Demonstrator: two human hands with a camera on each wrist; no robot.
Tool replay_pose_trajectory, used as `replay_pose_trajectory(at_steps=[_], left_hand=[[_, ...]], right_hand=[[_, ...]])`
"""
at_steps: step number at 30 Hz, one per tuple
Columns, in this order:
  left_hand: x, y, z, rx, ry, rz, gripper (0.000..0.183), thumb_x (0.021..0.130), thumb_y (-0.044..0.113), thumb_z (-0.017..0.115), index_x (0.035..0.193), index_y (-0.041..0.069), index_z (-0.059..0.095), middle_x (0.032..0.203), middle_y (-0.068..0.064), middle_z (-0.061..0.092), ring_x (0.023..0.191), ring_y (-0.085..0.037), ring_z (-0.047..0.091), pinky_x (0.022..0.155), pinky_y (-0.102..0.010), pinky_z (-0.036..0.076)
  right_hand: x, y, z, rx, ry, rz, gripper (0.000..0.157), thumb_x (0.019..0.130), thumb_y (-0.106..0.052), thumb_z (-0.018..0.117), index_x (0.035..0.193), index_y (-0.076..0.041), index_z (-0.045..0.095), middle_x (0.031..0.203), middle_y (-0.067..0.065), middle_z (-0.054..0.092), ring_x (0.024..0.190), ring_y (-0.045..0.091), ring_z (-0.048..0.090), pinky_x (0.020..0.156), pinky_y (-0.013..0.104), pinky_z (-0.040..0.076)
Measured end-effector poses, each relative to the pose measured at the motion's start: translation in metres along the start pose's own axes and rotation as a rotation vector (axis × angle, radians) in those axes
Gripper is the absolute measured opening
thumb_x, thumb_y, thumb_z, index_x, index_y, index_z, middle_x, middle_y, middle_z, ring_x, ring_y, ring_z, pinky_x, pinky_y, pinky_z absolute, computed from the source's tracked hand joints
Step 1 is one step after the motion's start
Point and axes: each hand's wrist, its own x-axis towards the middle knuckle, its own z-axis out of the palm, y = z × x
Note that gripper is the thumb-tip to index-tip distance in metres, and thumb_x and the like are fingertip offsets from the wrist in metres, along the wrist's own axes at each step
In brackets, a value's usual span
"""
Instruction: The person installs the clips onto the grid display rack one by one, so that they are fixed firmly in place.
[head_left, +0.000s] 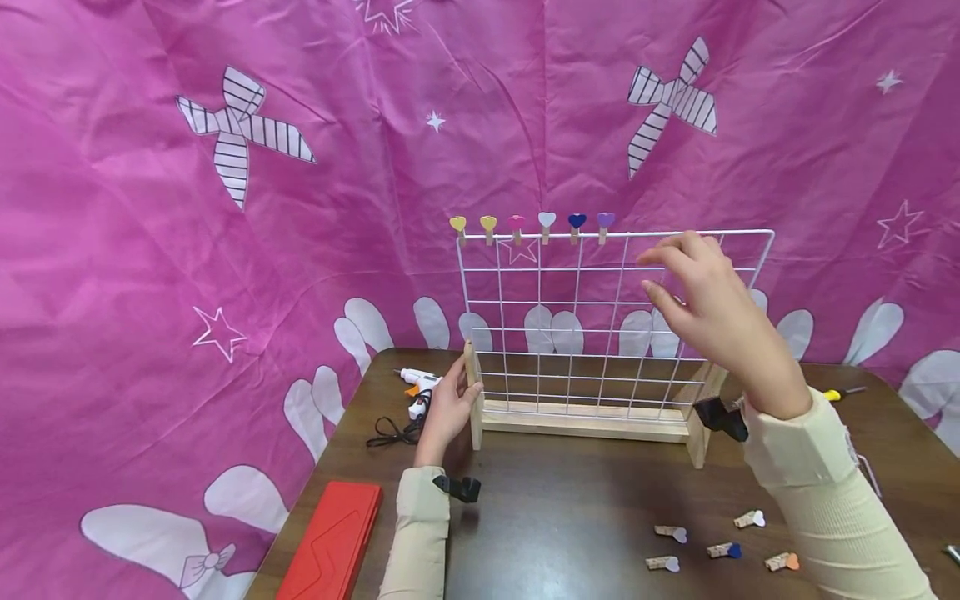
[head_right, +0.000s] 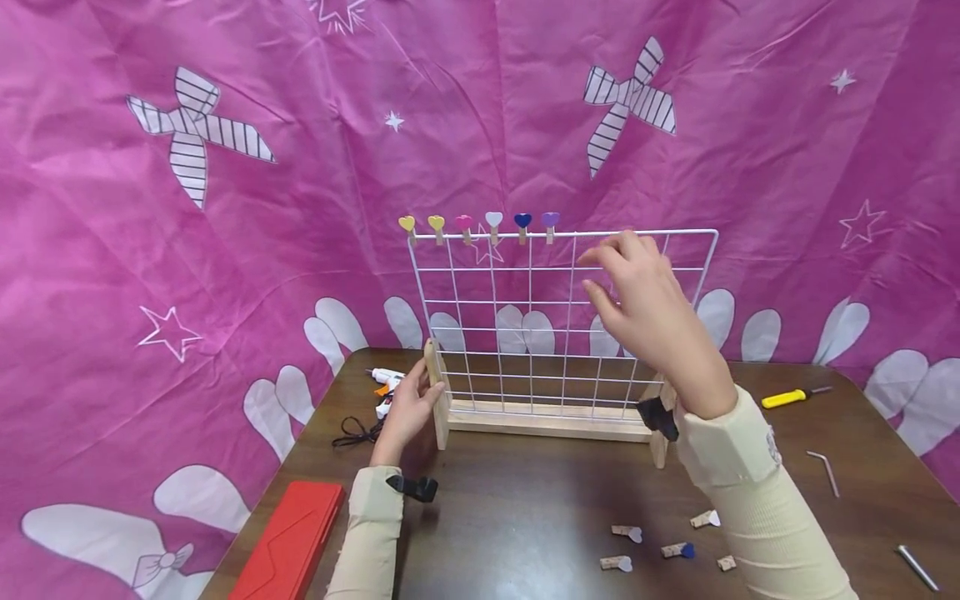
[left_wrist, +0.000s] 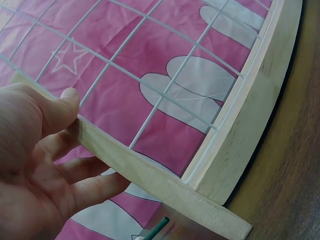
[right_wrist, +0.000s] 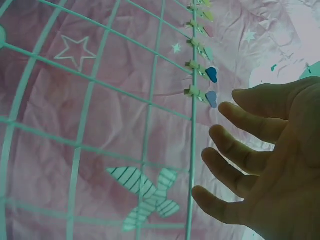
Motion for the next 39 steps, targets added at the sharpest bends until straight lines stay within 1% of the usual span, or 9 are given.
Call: replay_pose_trajectory(at_steps=[4,7,12,16,20,23,28,34,39], left_hand=[[0.000,-0.001,-0.002,0.007,0.013,0.001,0.056,0.090,0.001,0.056,0.141,0.002,0.034,0.131,-0.025,0.048,0.115,-0.032,0.052,0.092,-0.039,0.047],[0.000,-0.001,-0.003,0.001,0.020,-0.008,0.057,0.090,0.001,0.057,0.142,0.003,0.034,0.131,-0.025,0.047,0.115,-0.032,0.051,0.093,-0.038,0.046],[0.000,-0.003,-0.004,-0.012,0.024,0.008,0.057,0.089,0.001,0.058,0.141,0.002,0.034,0.130,-0.025,0.047,0.115,-0.033,0.051,0.093,-0.039,0.046],[0.000,-0.005,-0.004,-0.008,0.020,0.014,0.057,0.090,0.002,0.057,0.141,0.002,0.034,0.131,-0.024,0.047,0.115,-0.032,0.051,0.093,-0.038,0.046],[0.000,-0.006,-0.005,0.004,0.021,0.004,0.056,0.090,0.002,0.057,0.141,0.002,0.034,0.132,-0.024,0.046,0.116,-0.032,0.050,0.093,-0.038,0.046],[0.001,-0.007,-0.005,0.007,0.024,-0.008,0.056,0.089,0.002,0.058,0.141,0.003,0.035,0.132,-0.023,0.046,0.117,-0.030,0.050,0.094,-0.036,0.045],[0.001,-0.007,-0.004,0.004,0.018,-0.018,0.056,0.090,0.002,0.057,0.141,0.004,0.035,0.133,-0.021,0.046,0.117,-0.029,0.050,0.094,-0.036,0.045],[0.002,-0.005,-0.002,-0.005,0.009,-0.011,0.057,0.090,0.002,0.058,0.141,0.003,0.035,0.134,-0.022,0.044,0.118,-0.031,0.049,0.094,-0.038,0.045],[0.003,-0.003,0.001,-0.002,0.009,-0.025,0.056,0.090,0.003,0.058,0.141,0.006,0.036,0.134,-0.021,0.046,0.118,-0.029,0.049,0.094,-0.037,0.045]], right_hand=[[-0.025,0.004,0.002,0.003,-0.027,-0.034,0.024,0.078,0.001,0.066,0.102,0.000,0.063,0.104,0.016,0.054,0.096,0.034,0.046,0.075,0.044,0.036],[-0.046,0.007,0.001,0.017,-0.064,-0.021,0.026,0.078,0.000,0.066,0.104,-0.002,0.062,0.105,0.013,0.054,0.094,0.027,0.046,0.073,0.037,0.035],[-0.082,0.010,-0.001,0.020,-0.116,0.004,0.029,0.077,-0.001,0.069,0.105,-0.008,0.063,0.108,0.005,0.055,0.090,0.013,0.046,0.067,0.026,0.035],[-0.110,0.013,0.002,0.025,-0.135,0.023,0.032,0.075,0.002,0.070,0.103,-0.011,0.063,0.109,0.001,0.054,0.095,0.010,0.046,0.072,0.022,0.036],[-0.137,0.015,0.013,0.018,-0.166,0.055,0.033,0.073,0.000,0.072,0.102,-0.013,0.064,0.106,-0.004,0.055,0.098,0.011,0.047,0.075,0.027,0.037],[-0.155,0.016,0.026,-0.005,-0.198,0.065,0.031,0.073,-0.002,0.073,0.099,-0.014,0.064,0.102,-0.005,0.056,0.094,0.012,0.049,0.070,0.034,0.039],[-0.181,0.018,0.048,-0.057,-0.252,0.069,0.028,0.071,-0.009,0.076,0.094,-0.016,0.063,0.098,-0.007,0.055,0.087,0.012,0.051,0.064,0.036,0.043],[-0.207,0.017,0.066,-0.079,-0.386,0.145,0.027,0.071,-0.019,0.078,0.093,-0.021,0.063,0.095,-0.012,0.051,0.087,0.012,0.051,0.064,0.042,0.044],[-0.222,0.020,0.077,-0.071,-0.614,0.192,0.020,0.073,-0.024,0.076,0.081,-0.023,0.059,0.082,-0.014,0.042,0.075,0.010,0.041,0.058,0.036,0.037]])
